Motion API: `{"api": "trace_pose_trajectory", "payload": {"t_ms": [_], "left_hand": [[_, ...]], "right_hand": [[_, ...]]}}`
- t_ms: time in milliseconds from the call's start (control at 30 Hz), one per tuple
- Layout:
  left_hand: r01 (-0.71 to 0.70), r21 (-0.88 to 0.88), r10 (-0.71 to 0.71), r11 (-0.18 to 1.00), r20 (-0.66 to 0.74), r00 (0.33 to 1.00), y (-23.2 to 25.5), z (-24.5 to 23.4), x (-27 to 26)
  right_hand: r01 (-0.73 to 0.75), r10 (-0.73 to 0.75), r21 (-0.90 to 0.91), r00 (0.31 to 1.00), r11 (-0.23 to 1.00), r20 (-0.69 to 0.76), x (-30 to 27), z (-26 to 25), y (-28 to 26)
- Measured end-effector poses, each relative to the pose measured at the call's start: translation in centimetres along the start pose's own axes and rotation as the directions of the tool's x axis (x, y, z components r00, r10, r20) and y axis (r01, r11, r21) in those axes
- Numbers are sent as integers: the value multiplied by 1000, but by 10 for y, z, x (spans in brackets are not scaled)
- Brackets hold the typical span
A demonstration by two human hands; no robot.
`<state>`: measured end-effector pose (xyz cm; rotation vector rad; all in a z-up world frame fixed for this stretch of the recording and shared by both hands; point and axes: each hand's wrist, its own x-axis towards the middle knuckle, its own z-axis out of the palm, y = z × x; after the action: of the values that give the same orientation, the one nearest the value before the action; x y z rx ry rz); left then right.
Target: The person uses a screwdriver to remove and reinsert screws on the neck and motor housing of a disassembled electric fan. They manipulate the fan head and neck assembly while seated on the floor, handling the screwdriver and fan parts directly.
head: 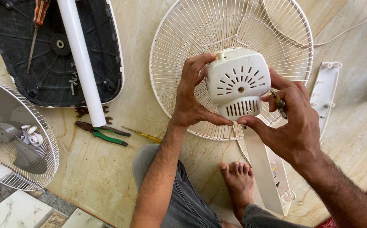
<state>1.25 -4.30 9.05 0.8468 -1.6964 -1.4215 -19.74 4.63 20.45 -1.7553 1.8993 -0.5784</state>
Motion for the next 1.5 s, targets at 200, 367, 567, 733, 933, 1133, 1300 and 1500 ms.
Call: {"api": "trace_pose_trajectory", "payload": {"t_ms": [200,367,567,733,933,1133,1300,1500], "left_hand": [[-102,29,102,994,-8,995,-6,6,0],[-55,-10,55,998,-11,998,-8,5,-2],[-32,-8,32,999,-10,999,-5,3,0],[-50,15,50,999,-1,999,-6,2,1],[-153,136,156,979,-12,988,-7,5,3],[-74,116,73,991,11,997,3,1,3],[-49,89,44,995,56,997,2,-8,2],[-99,39,96,994,76,992,-4,-11,1]], "right_hand": [[28,-28,12,999,1000,-20,-4,2,10],[46,-46,-3,999,999,-28,-5,5,12],[62,-62,-3,998,998,-32,-2,6,8],[58,-58,5,998,998,-24,-4,6,9],[21,-21,-8,1000,1000,-23,-7,4,14],[-67,67,17,998,998,-1,-7,-2,10],[-60,61,125,998,990,-3,-7,1,12],[-57,62,178,998,982,-20,-9,4,13]]}}
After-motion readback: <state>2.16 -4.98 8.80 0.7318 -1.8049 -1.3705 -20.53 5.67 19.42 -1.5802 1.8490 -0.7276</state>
